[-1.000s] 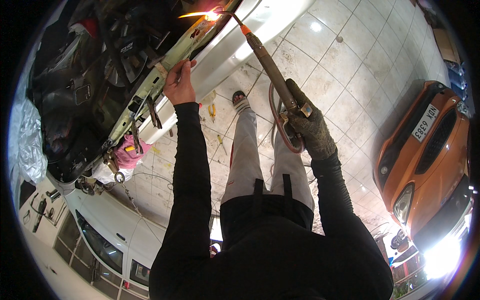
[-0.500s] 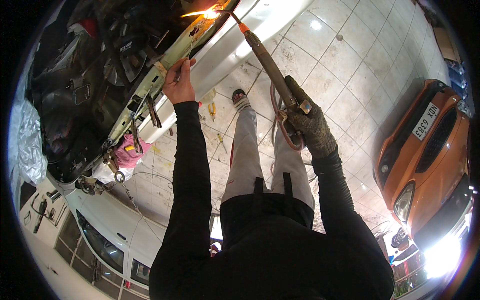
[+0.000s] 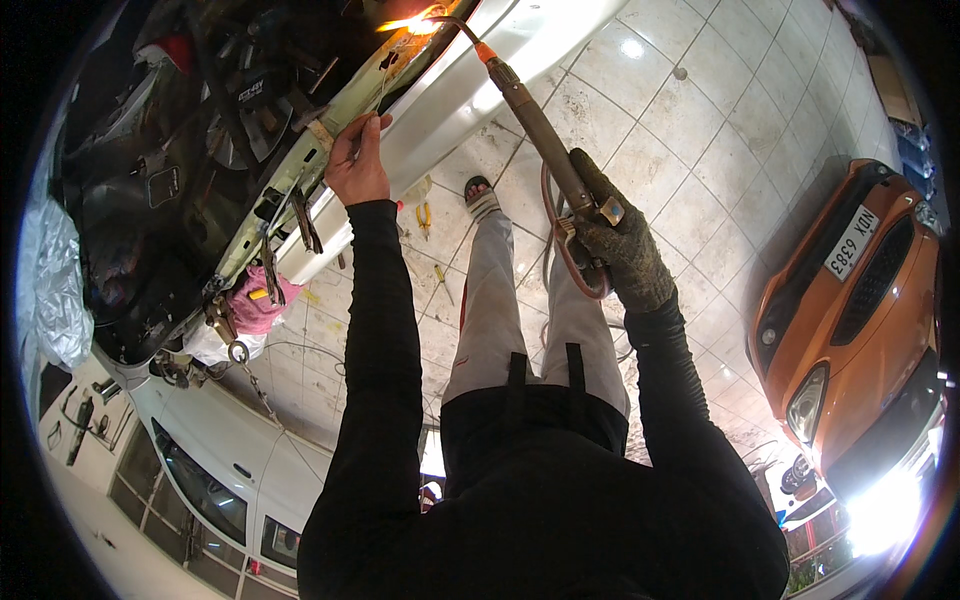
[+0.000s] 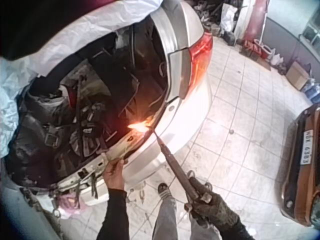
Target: The person welds a section of a white car bumper using a welding torch, then picks up a plastic bottle and pours liquid onto the weld area to cool it.
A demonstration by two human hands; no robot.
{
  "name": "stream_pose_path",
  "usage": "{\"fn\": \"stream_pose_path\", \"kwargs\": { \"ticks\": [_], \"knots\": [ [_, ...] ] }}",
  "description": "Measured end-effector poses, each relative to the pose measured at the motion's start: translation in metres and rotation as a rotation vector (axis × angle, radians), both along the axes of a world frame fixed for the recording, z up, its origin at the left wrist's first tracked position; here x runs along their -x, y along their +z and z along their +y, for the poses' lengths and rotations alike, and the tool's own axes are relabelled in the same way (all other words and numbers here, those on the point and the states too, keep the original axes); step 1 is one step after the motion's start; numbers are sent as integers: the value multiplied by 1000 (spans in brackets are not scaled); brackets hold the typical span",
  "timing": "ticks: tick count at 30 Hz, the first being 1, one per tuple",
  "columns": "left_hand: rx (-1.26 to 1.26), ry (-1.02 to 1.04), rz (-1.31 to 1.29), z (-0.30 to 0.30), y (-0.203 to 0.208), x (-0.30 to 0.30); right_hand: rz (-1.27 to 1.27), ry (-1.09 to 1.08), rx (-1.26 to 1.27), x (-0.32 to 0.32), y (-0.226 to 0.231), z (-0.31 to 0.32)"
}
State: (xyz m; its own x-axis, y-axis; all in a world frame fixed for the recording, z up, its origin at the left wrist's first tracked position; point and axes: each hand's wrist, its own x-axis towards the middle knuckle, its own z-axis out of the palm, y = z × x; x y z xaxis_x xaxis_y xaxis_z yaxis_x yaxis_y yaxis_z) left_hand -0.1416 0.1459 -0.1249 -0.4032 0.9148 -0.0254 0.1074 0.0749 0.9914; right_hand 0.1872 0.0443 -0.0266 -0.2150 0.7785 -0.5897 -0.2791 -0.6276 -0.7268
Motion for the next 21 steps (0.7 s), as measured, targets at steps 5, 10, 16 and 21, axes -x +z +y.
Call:
{"fn": "stream_pose_path", "kwargs": {
  "ticks": [5,10,16,21],
  "knots": [
    [6,19,11,1,0,-2,6,-3,-11,0,-2,0],
    [21,31,12,1,1,-2,9,30,-11,-1,-2,0],
    [20,25,12,1,0,-1,-14,-34,-33,6,6,3],
    [21,27,-5,4,-1,-2,54,-33,-4,1,-7,-4]
  ]
}}
